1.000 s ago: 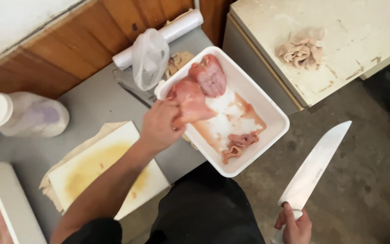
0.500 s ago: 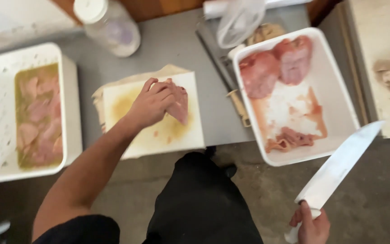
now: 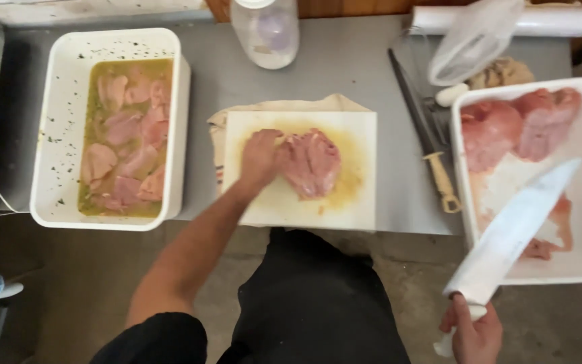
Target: Slicing raw chicken breasts into thin strips on a cutting board and placing them into a container with marinade.
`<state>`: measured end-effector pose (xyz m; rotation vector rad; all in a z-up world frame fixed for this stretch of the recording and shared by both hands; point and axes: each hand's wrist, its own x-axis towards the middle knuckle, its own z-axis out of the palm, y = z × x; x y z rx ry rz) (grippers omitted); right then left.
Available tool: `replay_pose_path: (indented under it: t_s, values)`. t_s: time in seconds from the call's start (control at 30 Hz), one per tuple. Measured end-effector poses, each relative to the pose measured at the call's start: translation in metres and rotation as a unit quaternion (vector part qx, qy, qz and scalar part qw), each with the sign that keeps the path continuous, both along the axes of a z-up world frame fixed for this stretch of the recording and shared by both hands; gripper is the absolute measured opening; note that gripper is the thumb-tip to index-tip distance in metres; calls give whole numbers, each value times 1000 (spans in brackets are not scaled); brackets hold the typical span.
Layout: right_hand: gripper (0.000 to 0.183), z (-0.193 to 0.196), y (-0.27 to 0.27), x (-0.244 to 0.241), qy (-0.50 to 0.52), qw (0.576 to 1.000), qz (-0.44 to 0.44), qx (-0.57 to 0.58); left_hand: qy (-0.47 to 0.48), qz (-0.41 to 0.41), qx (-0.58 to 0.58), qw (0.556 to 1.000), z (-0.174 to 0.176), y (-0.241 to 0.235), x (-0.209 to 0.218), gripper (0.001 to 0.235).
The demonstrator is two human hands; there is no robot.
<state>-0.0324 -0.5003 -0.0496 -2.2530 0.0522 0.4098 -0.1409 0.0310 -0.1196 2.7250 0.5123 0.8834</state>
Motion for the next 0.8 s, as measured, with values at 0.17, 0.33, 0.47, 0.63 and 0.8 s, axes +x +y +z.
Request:
replay_pose_path:
  t_s: [0.17, 0.33, 0.47, 0.63, 0.8]
  values:
    - [29, 27, 98, -43, 74, 997, 34, -2, 168, 46, -150, 973, -3, -12, 21, 60]
    - [31, 55, 166, -77, 115, 984, 68, -120, 169, 76, -168, 968, -9, -21, 20, 62]
    - [27, 72, 194, -89, 127, 978, 93, -137, 14, 92, -122, 988, -15, -35, 13, 50]
    - [39, 71, 202, -75, 124, 958, 146, -213, 74, 71, -182, 978, -26, -37, 19, 54]
    - [51, 77, 221, -43, 25, 924, 298, -238, 94, 19, -277, 956, -25, -38, 22, 58]
